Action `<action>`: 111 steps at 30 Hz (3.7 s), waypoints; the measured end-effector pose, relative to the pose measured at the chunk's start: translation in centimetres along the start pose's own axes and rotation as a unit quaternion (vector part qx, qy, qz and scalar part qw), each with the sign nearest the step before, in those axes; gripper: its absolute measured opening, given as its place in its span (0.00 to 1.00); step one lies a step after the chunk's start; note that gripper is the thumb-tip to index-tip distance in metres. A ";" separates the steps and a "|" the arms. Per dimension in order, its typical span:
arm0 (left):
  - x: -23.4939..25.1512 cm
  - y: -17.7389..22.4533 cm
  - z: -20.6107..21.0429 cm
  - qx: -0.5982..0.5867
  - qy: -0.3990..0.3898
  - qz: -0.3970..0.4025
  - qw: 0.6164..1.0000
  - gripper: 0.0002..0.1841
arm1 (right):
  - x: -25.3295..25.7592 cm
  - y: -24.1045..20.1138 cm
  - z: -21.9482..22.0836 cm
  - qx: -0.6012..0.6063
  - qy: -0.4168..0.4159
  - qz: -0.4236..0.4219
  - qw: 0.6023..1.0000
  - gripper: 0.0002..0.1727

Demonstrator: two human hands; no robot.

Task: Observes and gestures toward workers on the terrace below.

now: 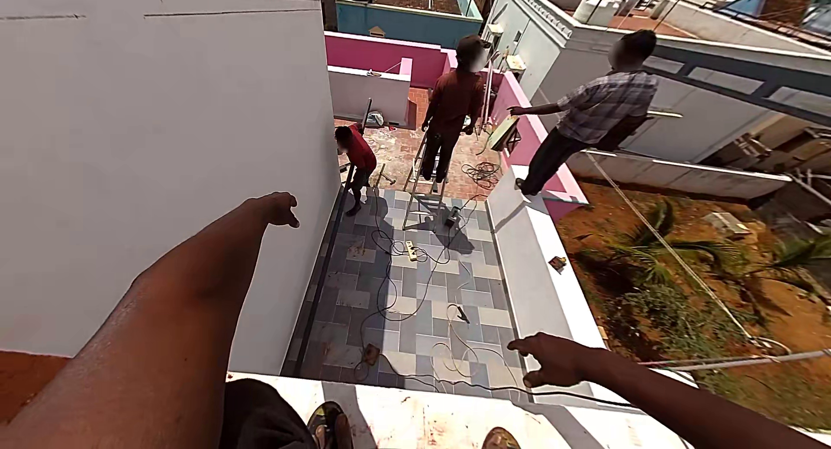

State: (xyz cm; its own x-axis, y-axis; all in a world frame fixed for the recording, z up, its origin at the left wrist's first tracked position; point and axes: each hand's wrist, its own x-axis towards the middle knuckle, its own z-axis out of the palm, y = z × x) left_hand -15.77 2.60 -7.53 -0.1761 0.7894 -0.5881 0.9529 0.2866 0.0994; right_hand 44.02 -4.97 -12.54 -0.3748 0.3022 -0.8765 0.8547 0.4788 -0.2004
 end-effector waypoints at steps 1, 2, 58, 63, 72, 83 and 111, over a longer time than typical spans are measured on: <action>0.0 0.0 0.0 0.002 0.000 0.000 1.000 0.38 | 0.0 0.0 0.0 0.001 -0.001 -0.001 1.000 0.40; 0.0 0.0 0.0 0.003 0.000 0.001 1.000 0.38 | 0.0 0.0 0.0 0.001 -0.001 -0.001 1.000 0.40; 1.1 -0.9 0.3 0.006 0.003 0.000 1.000 0.39 | 0.2 0.3 -0.2 -0.001 0.013 -0.013 1.000 0.40; 0.5 -0.4 0.1 0.006 -0.002 -0.003 1.000 0.39 | 0.1 0.1 -0.3 0.001 0.009 -0.012 1.000 0.40; 1.6 -0.8 0.4 0.002 -0.001 -0.005 1.000 0.40 | 0.3 0.5 -0.2 0.004 0.007 -0.010 1.000 0.40; 0.9 -0.5 0.4 0.004 -0.009 -0.009 1.000 0.39 | 0.2 0.5 0.1 0.005 0.011 -0.018 1.000 0.39; 0.3 -0.7 -0.1 -0.005 0.012 -0.001 1.000 0.38 | 0.0 0.2 0.0 0.001 0.009 -0.007 1.000 0.40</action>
State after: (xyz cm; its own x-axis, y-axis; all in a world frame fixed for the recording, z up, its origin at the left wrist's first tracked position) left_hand -16.49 2.73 -7.71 -0.1834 0.8022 -0.5682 0.9504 0.2925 0.1062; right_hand 44.21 -4.84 -12.63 -0.3941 0.3102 -0.8652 0.8496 0.4820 -0.2142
